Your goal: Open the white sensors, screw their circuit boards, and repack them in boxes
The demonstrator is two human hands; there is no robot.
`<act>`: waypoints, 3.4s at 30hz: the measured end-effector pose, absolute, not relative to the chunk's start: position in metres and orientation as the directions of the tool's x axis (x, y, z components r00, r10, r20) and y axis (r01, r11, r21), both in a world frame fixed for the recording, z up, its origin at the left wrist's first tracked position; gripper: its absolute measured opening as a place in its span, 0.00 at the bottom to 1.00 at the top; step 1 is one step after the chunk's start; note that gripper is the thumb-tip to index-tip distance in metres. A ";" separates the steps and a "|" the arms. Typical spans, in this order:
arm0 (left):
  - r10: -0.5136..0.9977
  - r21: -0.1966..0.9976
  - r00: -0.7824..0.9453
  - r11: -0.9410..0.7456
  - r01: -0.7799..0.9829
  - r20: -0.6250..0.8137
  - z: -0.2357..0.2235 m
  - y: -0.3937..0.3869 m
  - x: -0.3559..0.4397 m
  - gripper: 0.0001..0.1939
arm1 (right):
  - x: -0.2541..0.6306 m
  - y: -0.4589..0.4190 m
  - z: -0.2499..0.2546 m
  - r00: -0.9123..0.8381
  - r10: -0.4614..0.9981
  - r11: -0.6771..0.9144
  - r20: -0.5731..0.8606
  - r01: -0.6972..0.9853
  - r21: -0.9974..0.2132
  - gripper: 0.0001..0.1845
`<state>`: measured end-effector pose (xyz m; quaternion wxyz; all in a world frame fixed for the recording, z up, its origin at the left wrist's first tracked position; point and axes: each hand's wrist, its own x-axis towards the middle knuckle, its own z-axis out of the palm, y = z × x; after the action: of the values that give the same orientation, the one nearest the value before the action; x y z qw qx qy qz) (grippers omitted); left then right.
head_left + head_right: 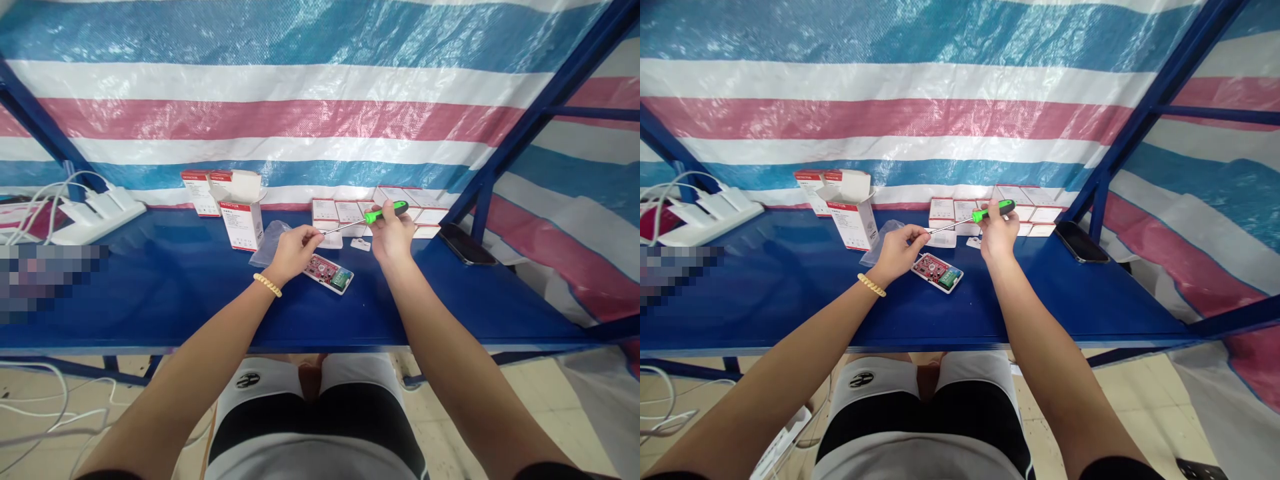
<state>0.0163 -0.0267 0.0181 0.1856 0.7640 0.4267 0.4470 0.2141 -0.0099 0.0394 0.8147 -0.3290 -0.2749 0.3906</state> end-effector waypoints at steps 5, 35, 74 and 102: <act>0.809 0.670 0.144 -0.559 0.489 0.570 0.018 -0.026 0.015 0.10 | 0.212 -0.013 0.041 0.513 0.838 0.454 0.184 -0.470 -0.757 0.24; 0.813 0.771 0.426 -0.548 0.326 0.397 0.023 -0.018 -0.005 0.15 | 0.222 -0.015 0.045 0.441 0.877 0.402 0.190 -0.457 -0.794 0.21; 0.561 0.431 0.775 -0.800 0.417 0.290 0.024 -0.026 0.001 0.35 | 0.225 -0.016 0.051 0.518 0.814 0.477 0.265 -0.333 -0.814 0.17; 0.534 0.482 0.812 -0.790 0.379 0.236 0.020 -0.024 0.001 0.34 | 0.222 -0.018 0.051 0.509 0.814 0.484 0.281 -0.326 -0.812 0.17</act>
<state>0.0012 -0.0240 0.0200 0.2111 0.9282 0.2458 0.1831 0.2217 -0.0177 0.0513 0.7913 -0.3580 -0.3405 0.3601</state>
